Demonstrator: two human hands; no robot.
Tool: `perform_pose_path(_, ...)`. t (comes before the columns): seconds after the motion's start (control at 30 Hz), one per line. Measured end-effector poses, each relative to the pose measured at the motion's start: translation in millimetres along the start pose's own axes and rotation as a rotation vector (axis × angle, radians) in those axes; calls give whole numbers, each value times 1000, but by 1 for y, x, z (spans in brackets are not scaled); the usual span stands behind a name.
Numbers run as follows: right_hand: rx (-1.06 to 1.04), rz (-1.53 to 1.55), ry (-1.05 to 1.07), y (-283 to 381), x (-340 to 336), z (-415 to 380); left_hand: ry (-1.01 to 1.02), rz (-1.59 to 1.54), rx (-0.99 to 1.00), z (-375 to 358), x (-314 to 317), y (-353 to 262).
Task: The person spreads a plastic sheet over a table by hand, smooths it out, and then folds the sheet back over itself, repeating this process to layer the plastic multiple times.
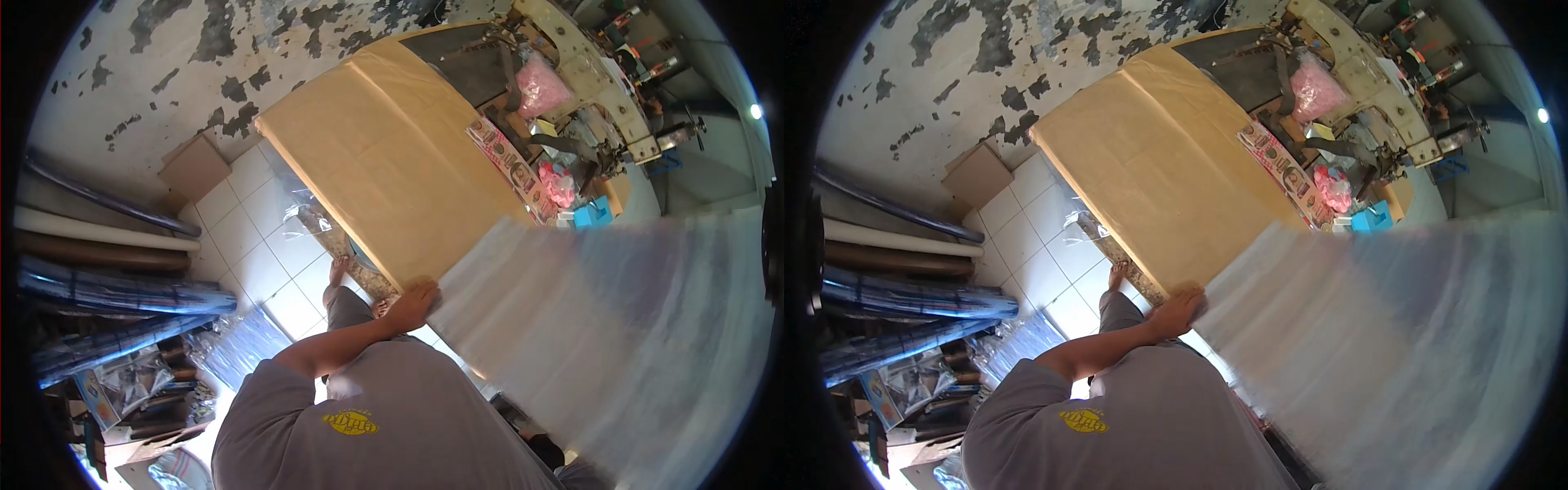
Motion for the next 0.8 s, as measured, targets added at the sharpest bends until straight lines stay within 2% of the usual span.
perform_pose_path(0.23, -160, 247, 231, 111, 160, 13, -97, -207, -65, 0, 23, -2)
perform_pose_path(0.33, -186, 399, 394, 166, 265, 1, -198, -287, -135, -3, 44, 14)
perform_pose_path(0.43, -158, 544, 587, 218, 386, -31, -218, -484, -304, -7, 44, 22)
perform_pose_path(0.47, -137, 583, 654, 231, 427, -46, -122, -541, -500, -9, 51, 30)
perform_pose_path(0.53, -76, 644, 800, 255, 514, -79, -274, -577, -515, -12, 57, 41)
perform_pose_path(0.6, 23, 673, 951, 262, 599, -126, -462, -561, -498, -12, 48, 47)
perform_pose_path(0.63, 89, 662, 1015, 259, 631, -151, -401, -548, -575, -11, 56, 60)
perform_pose_path(0.67, 163, 783, 1218, 247, 694, -172, -337, -537, -653, -12, 68, 79)
perform_pose_path(0.73, 22, 709, 1196, 229, 703, -214, -392, -767, -770, -14, 75, 99)
perform_pose_path(0.77, -46, 668, 1181, 218, 705, -231, -483, -793, -750, -13, 61, 97)
perform_pose_path(0.8, -121, 643, 1343, 193, 716, -249, -568, -820, -732, -13, 47, 86)
Point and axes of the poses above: each hand's wrist, its own z-axis towards the middle knuckle, its own x-axis out of the palm, y = z × x, the point moved 8 cm from there along z, towards the middle knuckle, and after that the axes turned 11 degrees about -z, right-handed, at the moved point
